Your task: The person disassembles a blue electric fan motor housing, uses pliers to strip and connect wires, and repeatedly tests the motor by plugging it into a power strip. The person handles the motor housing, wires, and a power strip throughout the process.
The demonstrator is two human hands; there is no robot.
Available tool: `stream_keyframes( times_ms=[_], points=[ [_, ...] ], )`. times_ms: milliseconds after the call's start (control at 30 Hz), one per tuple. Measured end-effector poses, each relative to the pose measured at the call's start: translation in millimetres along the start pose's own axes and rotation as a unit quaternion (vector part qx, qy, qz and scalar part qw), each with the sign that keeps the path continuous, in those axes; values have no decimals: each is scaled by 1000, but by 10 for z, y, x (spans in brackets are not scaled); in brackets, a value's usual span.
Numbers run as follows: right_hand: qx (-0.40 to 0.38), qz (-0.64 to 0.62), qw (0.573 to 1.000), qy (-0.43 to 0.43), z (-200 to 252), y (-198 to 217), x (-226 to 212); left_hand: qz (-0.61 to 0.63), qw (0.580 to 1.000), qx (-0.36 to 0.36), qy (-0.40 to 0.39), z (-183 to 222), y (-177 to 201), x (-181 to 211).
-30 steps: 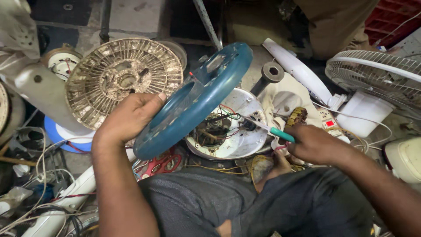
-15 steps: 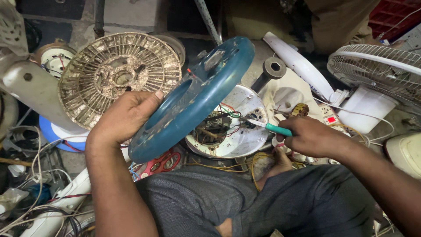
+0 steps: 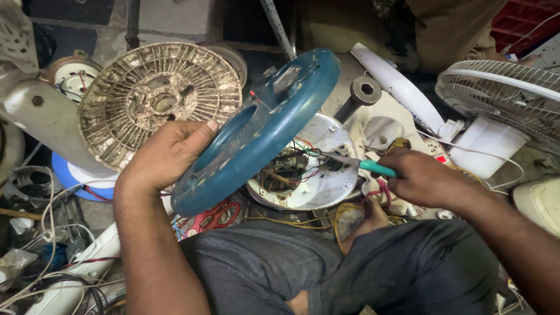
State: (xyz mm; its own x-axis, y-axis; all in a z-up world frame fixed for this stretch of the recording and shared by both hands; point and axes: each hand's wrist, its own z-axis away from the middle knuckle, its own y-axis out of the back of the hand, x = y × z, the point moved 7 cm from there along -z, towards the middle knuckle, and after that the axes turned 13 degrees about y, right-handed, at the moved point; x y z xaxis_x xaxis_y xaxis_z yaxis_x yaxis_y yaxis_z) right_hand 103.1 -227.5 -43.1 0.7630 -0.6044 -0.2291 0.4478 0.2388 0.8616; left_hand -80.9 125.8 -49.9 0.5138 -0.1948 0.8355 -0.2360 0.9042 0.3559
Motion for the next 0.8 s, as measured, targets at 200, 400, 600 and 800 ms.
stream_keyframes(
  times_ms=[200, 400, 600, 800],
  points=[
    [-28, -3, 992, -126, 204, 36, 392, 1, 1000, -2, -4, 8, 2, 0],
    [56, 201, 977, 48, 297, 169, 352, -8, 1000, 1, -6, 11, 4, 8],
    [-15, 337, 940, -43, 368, 228, 17, 9, 1000, -5, -4, 14, -10, 8],
    [24, 449, 891, 65, 334, 445, -619, -21, 1000, 15, -8, -13, 18, -15]
  ],
)
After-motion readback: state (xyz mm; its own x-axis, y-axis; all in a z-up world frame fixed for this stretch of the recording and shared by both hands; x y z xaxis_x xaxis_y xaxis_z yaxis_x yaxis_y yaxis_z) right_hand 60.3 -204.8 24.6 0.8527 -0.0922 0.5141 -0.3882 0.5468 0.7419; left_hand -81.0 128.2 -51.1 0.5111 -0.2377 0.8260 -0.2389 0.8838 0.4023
